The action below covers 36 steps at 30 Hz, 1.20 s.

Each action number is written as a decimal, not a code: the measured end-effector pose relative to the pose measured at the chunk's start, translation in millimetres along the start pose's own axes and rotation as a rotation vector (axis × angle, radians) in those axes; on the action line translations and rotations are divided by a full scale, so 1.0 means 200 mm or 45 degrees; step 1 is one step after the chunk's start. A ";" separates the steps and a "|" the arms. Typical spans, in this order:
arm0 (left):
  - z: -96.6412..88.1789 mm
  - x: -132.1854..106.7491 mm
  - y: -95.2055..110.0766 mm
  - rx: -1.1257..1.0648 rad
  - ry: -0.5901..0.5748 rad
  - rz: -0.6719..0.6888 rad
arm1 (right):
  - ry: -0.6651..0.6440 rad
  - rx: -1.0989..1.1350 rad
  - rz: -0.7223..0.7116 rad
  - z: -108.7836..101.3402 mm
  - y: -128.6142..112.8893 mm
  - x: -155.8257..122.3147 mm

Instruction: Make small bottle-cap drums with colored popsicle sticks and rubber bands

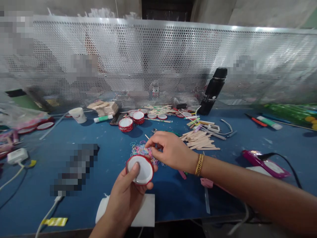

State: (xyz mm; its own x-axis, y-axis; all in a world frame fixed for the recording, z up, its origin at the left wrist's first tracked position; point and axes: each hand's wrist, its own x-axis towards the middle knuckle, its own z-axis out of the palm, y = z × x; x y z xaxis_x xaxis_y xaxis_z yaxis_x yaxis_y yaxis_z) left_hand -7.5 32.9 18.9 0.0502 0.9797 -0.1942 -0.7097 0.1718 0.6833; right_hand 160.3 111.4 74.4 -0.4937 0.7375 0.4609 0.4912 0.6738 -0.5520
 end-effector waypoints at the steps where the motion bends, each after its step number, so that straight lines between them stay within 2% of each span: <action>1: 0.00 -0.01 0.00 0.010 -0.041 -0.014 | 0.017 0.001 0.019 0.00 0.02 0.01; 4: 0.00 -0.02 0.01 0.024 -0.097 -0.020 | 0.075 0.221 0.190 -0.02 0.09 0.04; 7: 0.01 -0.01 0.01 0.022 -0.080 -0.010 | -0.033 0.483 0.289 -0.03 0.13 0.05; 10: 0.01 0.00 0.00 0.027 -0.066 -0.001 | -0.293 0.729 0.279 -0.04 0.09 0.01; 12: 0.01 0.01 0.00 0.033 -0.076 0.003 | -0.399 0.993 0.268 -0.03 0.04 -0.03; 15: 0.01 0.02 -0.01 0.030 -0.075 -0.013 | -0.401 1.520 0.325 0.00 0.00 -0.09; 17: 0.00 0.03 -0.01 0.020 -0.059 -0.016 | -0.360 1.639 0.363 0.02 0.00 -0.11; 21: 0.02 0.04 -0.01 -0.016 0.055 0.020 | -0.223 1.427 0.352 0.00 0.03 -0.12; 27: 0.06 0.07 -0.02 -0.098 0.207 0.146 | -0.001 0.476 0.239 -0.06 0.06 -0.19; 31: 0.06 0.07 -0.03 -0.054 0.246 0.141 | 0.005 0.217 0.233 -0.02 0.08 -0.25; 36: 0.05 0.05 -0.02 0.079 0.168 0.177 | -0.069 0.051 0.137 -0.01 0.08 -0.25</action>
State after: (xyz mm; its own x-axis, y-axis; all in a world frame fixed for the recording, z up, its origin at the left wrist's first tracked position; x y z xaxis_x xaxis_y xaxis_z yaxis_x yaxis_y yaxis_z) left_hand 3.2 43.5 21.4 -0.1408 0.9731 -0.1823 -0.6583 0.0455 0.7514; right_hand 194.3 85.1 42.7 -0.4783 0.8010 0.3599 0.5149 0.5878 -0.6239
